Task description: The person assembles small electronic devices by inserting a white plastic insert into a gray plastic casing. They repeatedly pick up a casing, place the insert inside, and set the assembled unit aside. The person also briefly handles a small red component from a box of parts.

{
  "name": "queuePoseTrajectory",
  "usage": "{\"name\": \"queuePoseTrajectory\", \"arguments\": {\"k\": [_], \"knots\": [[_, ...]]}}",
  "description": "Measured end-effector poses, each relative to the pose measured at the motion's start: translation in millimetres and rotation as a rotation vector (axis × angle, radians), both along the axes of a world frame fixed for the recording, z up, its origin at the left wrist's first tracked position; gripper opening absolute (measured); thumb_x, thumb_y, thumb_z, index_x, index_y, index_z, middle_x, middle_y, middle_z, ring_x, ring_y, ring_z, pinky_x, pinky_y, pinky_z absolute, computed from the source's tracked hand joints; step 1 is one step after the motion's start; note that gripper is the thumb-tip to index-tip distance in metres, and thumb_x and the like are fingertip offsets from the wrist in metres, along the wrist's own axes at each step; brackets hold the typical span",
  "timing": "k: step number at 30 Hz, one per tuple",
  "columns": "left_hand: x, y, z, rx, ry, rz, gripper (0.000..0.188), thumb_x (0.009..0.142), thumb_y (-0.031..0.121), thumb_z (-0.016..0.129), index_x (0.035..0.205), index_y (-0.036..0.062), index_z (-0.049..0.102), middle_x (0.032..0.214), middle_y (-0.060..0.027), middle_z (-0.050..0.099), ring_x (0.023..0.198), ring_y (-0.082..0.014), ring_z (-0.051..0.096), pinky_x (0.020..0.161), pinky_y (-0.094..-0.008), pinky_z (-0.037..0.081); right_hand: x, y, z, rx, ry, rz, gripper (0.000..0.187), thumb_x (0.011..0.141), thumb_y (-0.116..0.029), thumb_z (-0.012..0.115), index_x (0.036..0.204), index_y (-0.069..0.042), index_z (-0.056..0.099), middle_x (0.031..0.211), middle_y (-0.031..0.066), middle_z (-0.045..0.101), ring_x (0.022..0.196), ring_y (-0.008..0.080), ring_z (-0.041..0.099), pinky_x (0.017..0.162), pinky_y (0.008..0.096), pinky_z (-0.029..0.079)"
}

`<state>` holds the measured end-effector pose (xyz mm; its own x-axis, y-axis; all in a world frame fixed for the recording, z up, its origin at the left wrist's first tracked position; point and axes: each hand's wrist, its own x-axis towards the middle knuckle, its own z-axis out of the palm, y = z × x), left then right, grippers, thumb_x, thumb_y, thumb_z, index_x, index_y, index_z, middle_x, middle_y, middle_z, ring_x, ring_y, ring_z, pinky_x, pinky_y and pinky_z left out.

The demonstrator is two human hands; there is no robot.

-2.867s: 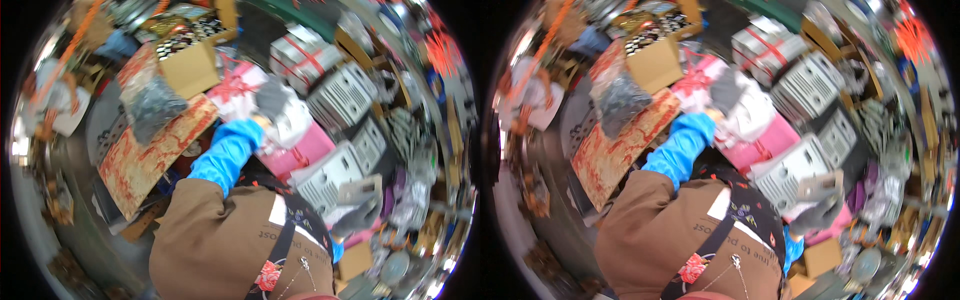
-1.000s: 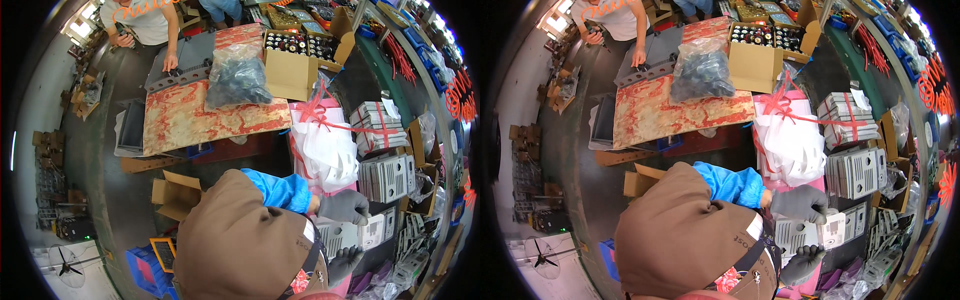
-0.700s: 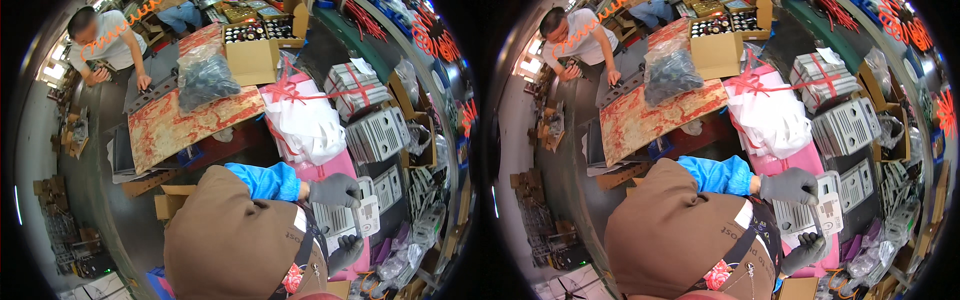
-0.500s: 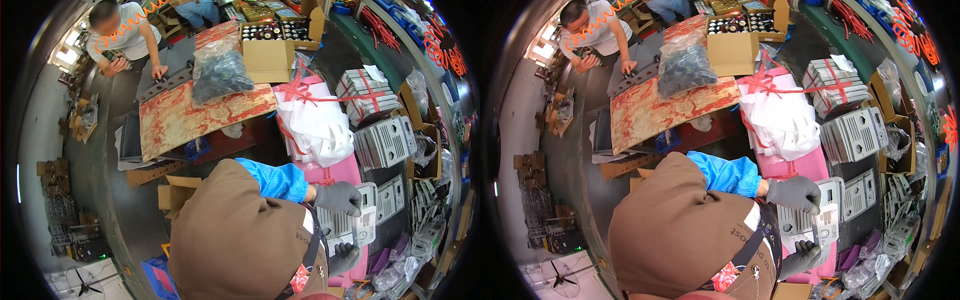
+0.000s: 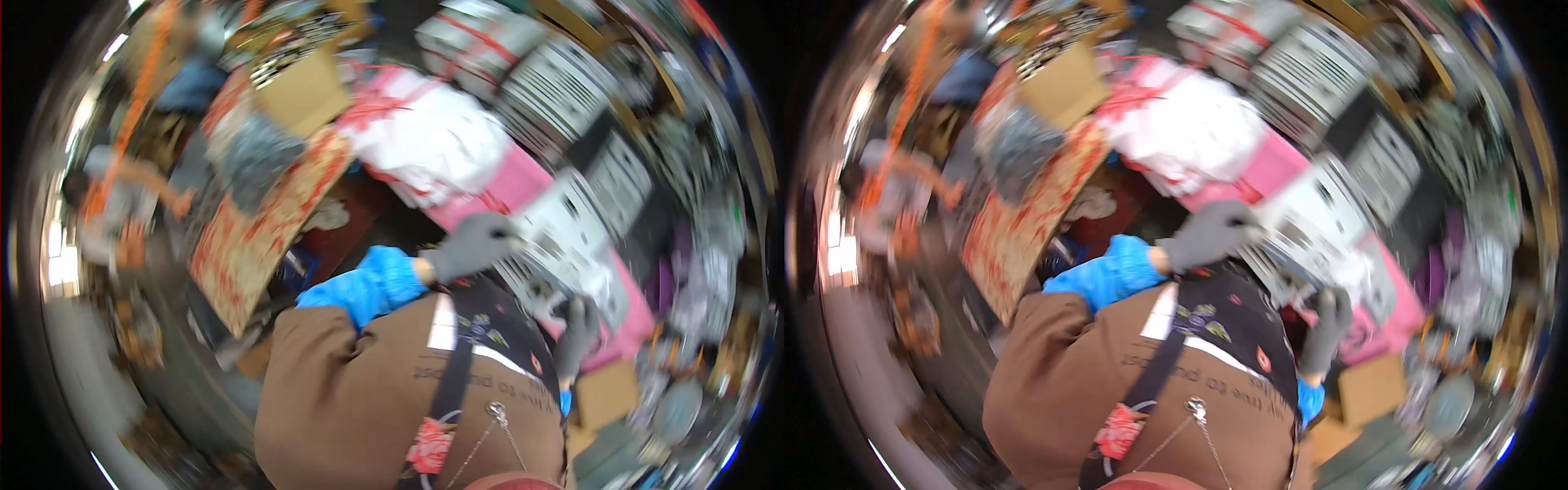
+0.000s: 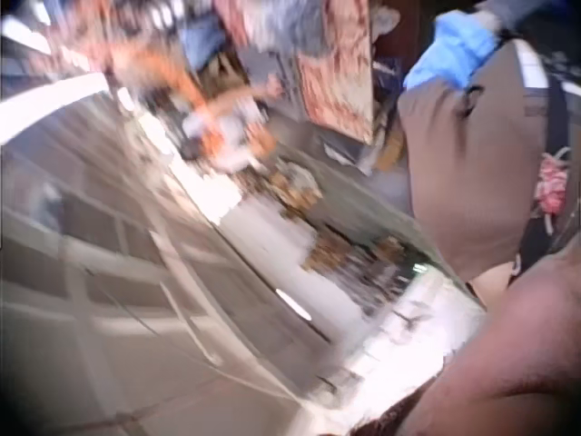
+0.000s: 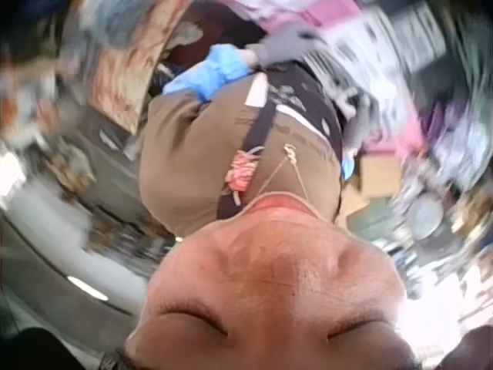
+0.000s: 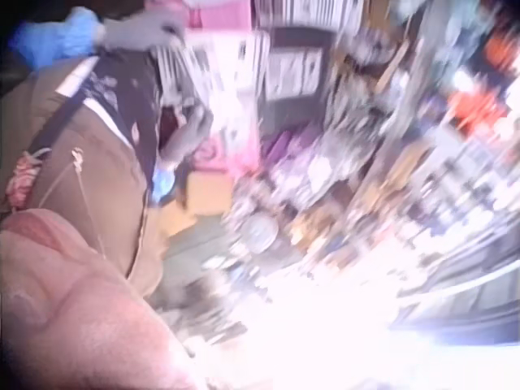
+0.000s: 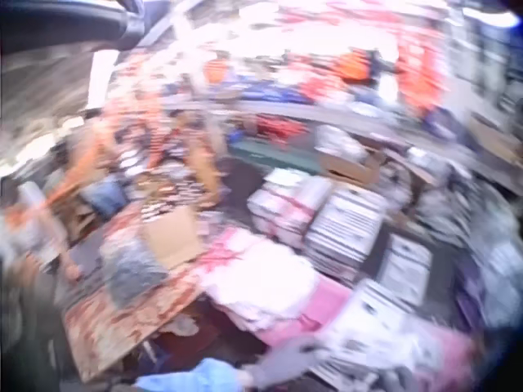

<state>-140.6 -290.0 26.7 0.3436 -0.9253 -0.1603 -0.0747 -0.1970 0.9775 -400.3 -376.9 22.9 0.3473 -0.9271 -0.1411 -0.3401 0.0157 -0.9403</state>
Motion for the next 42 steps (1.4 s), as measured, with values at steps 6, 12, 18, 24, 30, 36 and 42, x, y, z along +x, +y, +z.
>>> {"name": "queuePoseTrajectory", "arguments": {"k": [6, 12, 18, 24, 30, 36, 42], "knots": [[-1, -17, -18, 0.166, -0.02, -0.034, 0.023, 0.091, 0.021, 0.068, 0.096, -0.0019, 0.069, 0.079, -0.0047, 0.066, 0.072, -0.0108, 0.06, 0.065, -0.0287, 0.049, -4, -3, -26, -0.027, 0.268, -0.015, 0.023, 0.093, -0.021, 0.06, 0.086, 0.0, 0.064, 0.067, 0.0131, 0.056, 0.061, 0.0176, 0.053, 0.06, 0.0331, 0.043], [6, -99, -30, 0.12, -0.194, -0.038, 0.025, 0.09, 0.024, 0.07, 0.092, -0.0018, 0.071, 0.073, -0.0006, 0.063, 0.066, -0.0073, 0.053, 0.06, -0.0258, 0.044, 5, -52, -37, -0.097, 0.279, -0.134, 0.028, 0.093, -0.03, 0.06, 0.089, -0.004, 0.068, 0.071, 0.0165, 0.062, 0.064, 0.0305, 0.061, 0.06, 0.0384, 0.045], [11, -126, -51, 0.201, -0.123, 0.016, 0.029, 0.089, 0.027, 0.072, 0.093, -0.0014, 0.072, 0.076, -0.0056, 0.069, 0.068, -0.0118, 0.061, 0.064, -0.0292, 0.05, 23, -62, -48, -0.171, 0.419, -0.208, 0.029, 0.094, -0.036, 0.059, 0.089, -0.009, 0.068, 0.071, 0.0138, 0.063, 0.068, 0.0336, 0.063, 0.061, 0.0418, 0.046], [11, -130, -59, 0.236, 0.064, 0.055, 0.027, 0.09, 0.025, 0.072, 0.093, -0.0024, 0.072, 0.077, -0.0048, 0.068, 0.066, -0.01, 0.059, 0.06, -0.0263, 0.049, 29, -65, -50, -0.175, 0.493, -0.222, 0.03, 0.094, -0.038, 0.059, 0.088, -0.01, 0.067, 0.07, 0.0119, 0.063, 0.067, 0.0328, 0.063, 0.06, 0.0422, 0.047], [8, -127, -61, 0.228, 0.095, 0.078, 0.024, 0.09, 0.021, 0.072, 0.091, -0.003, 0.071, 0.078, -0.0048, 0.067, 0.066, -0.0097, 0.059, 0.061, -0.0261, 0.049, 31, -66, -51, -0.151, 0.511, -0.235, 0.03, 0.094, -0.037, 0.06, 0.085, -0.009, 0.065, 0.069, 0.0129, 0.062, 0.066, 0.0338, 0.062, 0.059, 0.0427, 0.046], [7, -127, -68, 0.212, 0.115, 0.096, 0.024, 0.09, 0.02, 0.072, 0.091, -0.003, 0.07, 0.079, -0.0048, 0.068, 0.069, -0.0093, 0.059, 0.062, -0.0257, 0.049, 34, -67, -49, -0.094, 0.533, -0.246, 0.03, 0.093, -0.035, 0.061, 0.084, -0.007, 0.064, 0.069, 0.0139, 0.061, 0.065, 0.0346, 0.061, 0.059, 0.0433, 0.045], [6, -126, -68, 0.216, 0.112, 0.107, 0.024, 0.09, 0.02, 0.072, 0.092, -0.0034, 0.07, 0.08, -0.0047, 0.067, 0.07, -0.0094, 0.058, 0.064, -0.0261, 0.048, 35, -66, -49, -0.125, 0.504, -0.263, 0.028, 0.093, -0.033, 0.062, 0.085, -0.007, 0.065, 0.069, 0.0143, 0.06, 0.065, 0.0338, 0.061, 0.058, 0.0432, 0.045]]}}
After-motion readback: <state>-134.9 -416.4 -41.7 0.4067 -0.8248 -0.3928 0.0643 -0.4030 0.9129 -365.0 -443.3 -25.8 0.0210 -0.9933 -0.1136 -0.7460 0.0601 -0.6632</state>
